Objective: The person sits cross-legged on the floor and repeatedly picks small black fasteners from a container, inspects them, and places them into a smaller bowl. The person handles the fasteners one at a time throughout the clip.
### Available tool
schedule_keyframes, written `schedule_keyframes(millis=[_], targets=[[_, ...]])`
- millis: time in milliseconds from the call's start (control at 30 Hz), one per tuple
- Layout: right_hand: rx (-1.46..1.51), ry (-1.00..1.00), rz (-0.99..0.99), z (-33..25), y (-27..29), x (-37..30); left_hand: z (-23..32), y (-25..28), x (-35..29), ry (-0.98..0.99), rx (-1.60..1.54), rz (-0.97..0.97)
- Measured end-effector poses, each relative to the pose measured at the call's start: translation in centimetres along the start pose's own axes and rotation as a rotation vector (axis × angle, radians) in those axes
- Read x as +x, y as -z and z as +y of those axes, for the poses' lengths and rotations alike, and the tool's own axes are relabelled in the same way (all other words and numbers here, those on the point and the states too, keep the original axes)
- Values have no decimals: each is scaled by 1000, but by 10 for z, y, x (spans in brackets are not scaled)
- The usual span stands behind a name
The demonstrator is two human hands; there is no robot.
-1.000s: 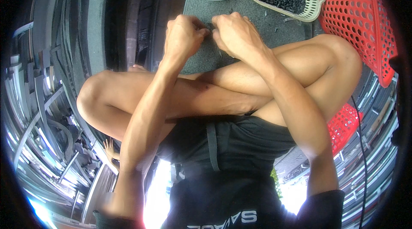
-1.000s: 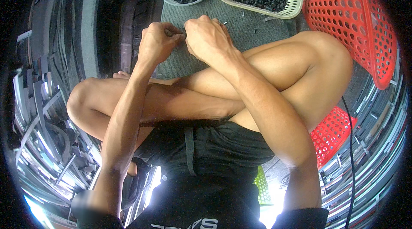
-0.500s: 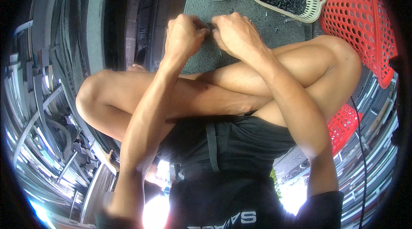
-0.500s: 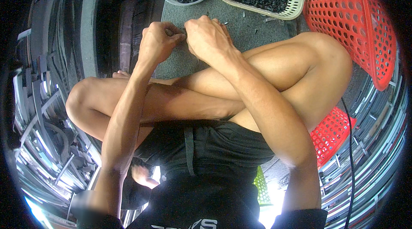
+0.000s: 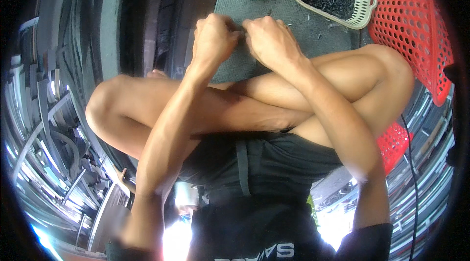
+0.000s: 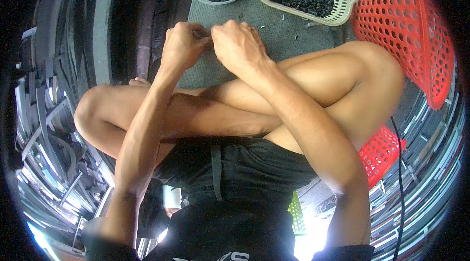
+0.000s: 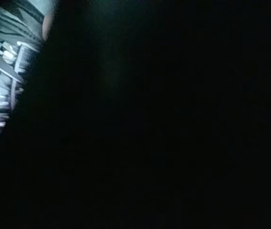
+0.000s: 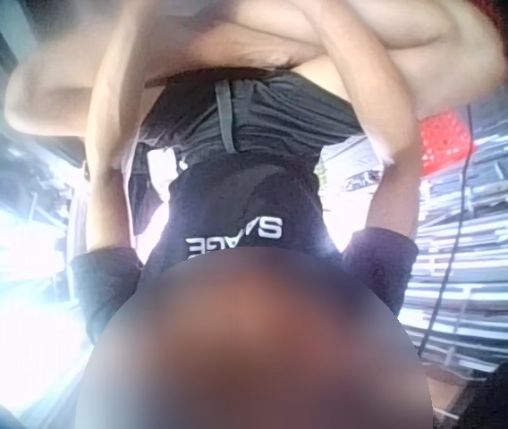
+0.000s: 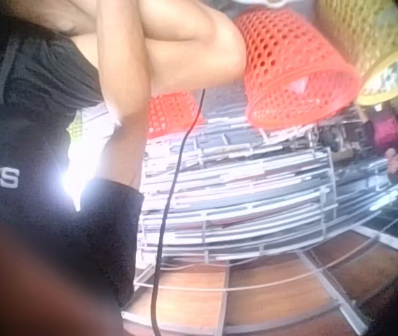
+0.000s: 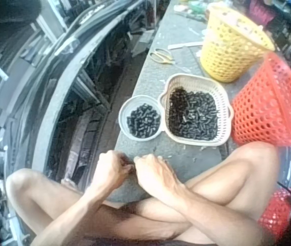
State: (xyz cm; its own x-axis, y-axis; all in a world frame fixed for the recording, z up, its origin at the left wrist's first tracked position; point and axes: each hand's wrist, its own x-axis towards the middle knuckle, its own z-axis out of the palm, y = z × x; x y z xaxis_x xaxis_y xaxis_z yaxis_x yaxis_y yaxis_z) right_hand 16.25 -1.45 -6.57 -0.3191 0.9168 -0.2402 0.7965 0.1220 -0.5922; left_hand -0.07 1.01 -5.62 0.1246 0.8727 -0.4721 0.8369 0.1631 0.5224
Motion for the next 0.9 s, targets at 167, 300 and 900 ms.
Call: schedule_keyframes(millis=[167,300,900], targets=[[-67,65,51,-4,-7,1,-2,-2,-1,-6,11,53],[-135,113,78,-10,-7,5,-1,0,-1,31,-60,60],[-89,-45,-168,7,19,14,-6,0,-4,87,-80,9]])
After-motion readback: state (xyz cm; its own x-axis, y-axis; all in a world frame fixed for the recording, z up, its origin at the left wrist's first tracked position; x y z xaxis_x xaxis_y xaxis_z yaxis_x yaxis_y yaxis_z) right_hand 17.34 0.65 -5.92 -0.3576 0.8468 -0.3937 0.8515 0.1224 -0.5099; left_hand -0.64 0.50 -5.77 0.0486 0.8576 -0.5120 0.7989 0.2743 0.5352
